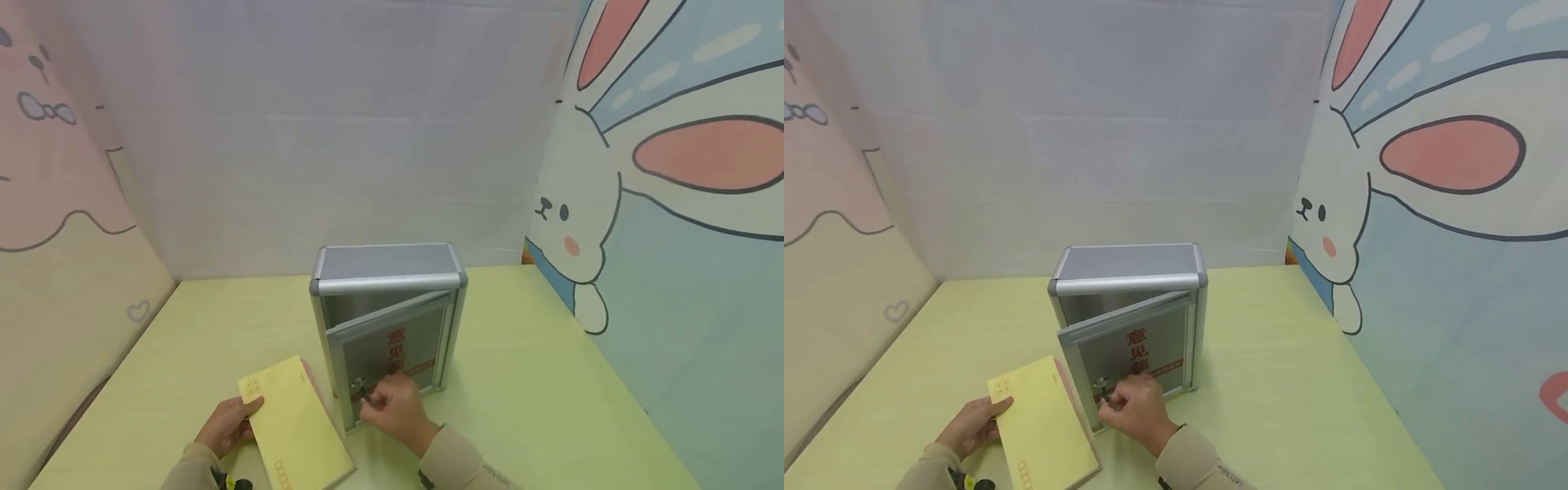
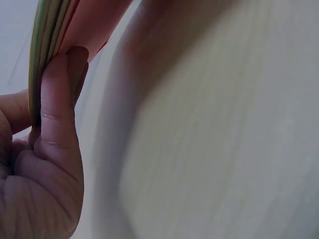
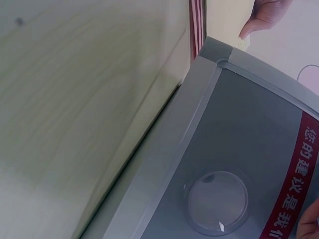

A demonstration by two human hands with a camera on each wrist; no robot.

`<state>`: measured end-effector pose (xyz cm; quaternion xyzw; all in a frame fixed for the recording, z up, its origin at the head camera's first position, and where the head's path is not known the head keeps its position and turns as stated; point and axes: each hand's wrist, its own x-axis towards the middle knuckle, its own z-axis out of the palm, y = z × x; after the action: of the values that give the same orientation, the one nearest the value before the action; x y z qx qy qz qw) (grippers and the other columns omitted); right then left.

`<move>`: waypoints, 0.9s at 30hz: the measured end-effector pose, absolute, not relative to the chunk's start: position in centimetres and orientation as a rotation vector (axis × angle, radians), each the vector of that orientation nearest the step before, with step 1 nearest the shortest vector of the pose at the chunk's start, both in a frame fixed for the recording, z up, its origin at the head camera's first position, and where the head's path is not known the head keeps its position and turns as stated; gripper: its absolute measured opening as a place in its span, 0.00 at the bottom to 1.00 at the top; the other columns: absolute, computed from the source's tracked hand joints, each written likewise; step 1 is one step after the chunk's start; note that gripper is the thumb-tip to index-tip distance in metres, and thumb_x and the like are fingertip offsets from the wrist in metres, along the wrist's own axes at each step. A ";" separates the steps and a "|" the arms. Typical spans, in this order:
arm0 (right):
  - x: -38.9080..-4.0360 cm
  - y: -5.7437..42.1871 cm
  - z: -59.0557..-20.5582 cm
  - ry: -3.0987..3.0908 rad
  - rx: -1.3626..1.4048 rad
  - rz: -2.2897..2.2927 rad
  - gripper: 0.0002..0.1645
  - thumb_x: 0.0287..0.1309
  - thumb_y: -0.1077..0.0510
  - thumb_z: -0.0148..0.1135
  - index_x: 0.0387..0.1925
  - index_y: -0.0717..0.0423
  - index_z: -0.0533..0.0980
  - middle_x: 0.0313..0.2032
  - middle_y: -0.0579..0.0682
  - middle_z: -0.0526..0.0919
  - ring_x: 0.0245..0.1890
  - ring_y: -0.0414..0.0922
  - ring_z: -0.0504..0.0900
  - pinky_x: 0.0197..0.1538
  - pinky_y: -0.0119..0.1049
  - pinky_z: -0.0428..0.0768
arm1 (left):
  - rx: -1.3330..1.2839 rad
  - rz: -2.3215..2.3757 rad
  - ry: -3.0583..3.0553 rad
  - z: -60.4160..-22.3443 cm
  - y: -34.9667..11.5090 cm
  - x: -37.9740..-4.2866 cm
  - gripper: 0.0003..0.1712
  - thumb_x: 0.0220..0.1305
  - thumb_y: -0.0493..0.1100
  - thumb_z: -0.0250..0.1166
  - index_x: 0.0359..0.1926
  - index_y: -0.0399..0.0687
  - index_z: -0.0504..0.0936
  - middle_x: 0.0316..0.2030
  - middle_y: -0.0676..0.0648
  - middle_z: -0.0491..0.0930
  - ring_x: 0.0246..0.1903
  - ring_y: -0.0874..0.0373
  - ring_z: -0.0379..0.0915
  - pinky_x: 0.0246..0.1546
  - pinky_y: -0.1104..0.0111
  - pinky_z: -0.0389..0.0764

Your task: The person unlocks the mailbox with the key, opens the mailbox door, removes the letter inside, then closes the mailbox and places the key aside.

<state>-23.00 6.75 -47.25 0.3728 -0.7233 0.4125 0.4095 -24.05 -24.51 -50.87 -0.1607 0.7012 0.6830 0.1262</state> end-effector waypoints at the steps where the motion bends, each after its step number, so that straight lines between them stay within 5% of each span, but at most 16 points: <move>1: -23.0 6.7 -47.3 -1.822 0.943 1.039 0.14 0.27 0.66 0.62 0.07 0.50 0.65 0.09 0.41 0.69 0.16 0.28 0.62 0.26 0.21 0.65 | -0.462 1.982 2.040 -51.0 -24.6 -24.0 0.17 0.70 0.37 0.55 0.49 0.22 0.71 0.25 0.47 0.83 0.23 0.56 0.82 0.27 0.67 0.82; 27: -23.3 6.9 -47.5 -1.850 0.956 1.011 0.13 0.28 0.66 0.61 0.07 0.51 0.66 0.09 0.42 0.72 0.14 0.30 0.63 0.27 0.19 0.64 | -0.485 1.992 1.964 -51.9 -25.1 -24.8 0.13 0.70 0.36 0.54 0.41 0.24 0.74 0.23 0.47 0.82 0.24 0.56 0.81 0.29 0.65 0.82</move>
<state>-23.34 6.88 -47.52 0.3782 -0.7318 0.4001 0.4017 -24.75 -25.11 -51.95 -0.1690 0.6837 0.6938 0.1506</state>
